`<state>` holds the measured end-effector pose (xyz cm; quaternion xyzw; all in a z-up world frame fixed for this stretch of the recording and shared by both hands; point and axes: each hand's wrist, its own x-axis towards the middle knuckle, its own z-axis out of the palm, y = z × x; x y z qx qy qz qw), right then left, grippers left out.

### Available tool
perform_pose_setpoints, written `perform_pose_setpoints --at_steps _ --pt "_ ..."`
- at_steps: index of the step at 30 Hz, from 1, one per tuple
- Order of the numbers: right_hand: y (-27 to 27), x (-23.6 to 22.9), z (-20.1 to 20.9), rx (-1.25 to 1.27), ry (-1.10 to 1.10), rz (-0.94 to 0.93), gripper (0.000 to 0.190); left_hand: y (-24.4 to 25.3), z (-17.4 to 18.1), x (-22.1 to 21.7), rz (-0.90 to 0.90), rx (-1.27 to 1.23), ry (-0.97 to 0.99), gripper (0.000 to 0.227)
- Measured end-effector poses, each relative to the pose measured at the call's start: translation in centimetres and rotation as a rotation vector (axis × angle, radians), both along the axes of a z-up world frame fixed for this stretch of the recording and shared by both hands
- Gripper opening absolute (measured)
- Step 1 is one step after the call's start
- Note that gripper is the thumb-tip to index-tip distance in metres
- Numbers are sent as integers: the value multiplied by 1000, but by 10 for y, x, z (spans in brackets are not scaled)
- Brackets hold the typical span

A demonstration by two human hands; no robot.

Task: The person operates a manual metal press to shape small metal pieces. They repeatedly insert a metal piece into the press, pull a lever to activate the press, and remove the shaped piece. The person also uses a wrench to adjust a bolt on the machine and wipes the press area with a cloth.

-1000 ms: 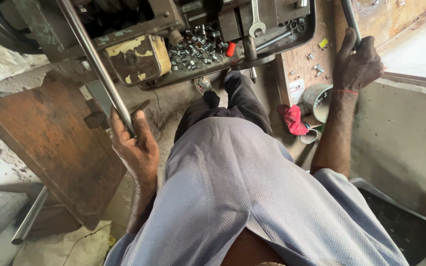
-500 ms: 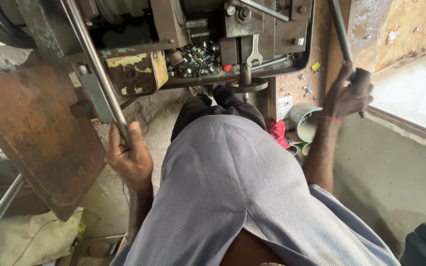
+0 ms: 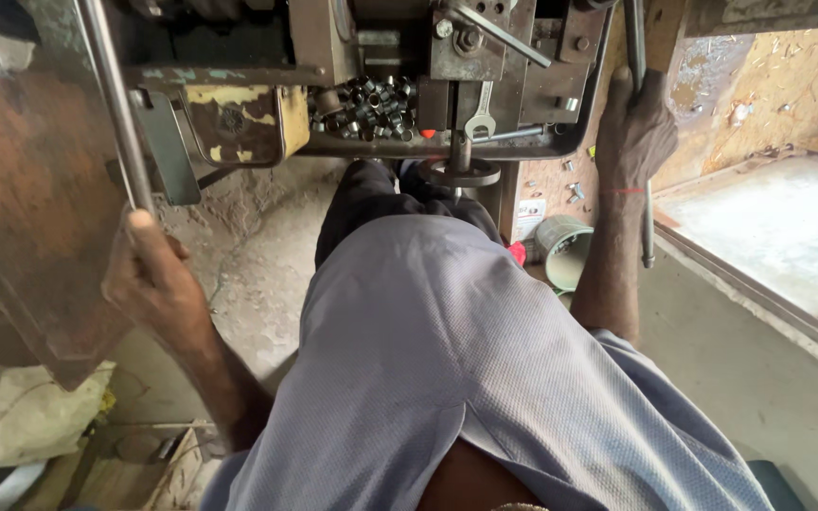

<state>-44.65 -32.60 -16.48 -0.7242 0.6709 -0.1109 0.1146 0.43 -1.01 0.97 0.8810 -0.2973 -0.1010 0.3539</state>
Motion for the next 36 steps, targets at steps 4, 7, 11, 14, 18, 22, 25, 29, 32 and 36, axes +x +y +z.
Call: perform_pose_setpoints --at_steps 4,7,11,14,18,22,25,29,32,36 --pt "-2 3 3 -6 9 2 35 3 -12 3 111 -94 74 49" --pt "5 9 7 -158 57 105 40 5 -16 4 183 -218 185 35" --pt "9 14 10 -192 63 115 36 8 -30 6 269 -356 124 32" --pt "9 14 10 -197 65 106 35 9 -38 8 309 -454 83 33" --pt "16 18 11 -303 117 131 35 6 -33 13 397 -472 108 33" --pt "15 21 13 -255 114 78 31 2 -29 10 411 -512 153 31" --pt "15 25 18 -306 147 104 33 6 -35 10 409 -494 121 32" --pt "14 25 12 -273 174 52 27 12 -50 8 427 -500 49 26" --pt "11 16 5 -209 129 17 24 13 -51 6 426 -495 -9 22" --pt "-14 -5 6 -114 242 108 48 6 -48 -7 457 -522 40 38"
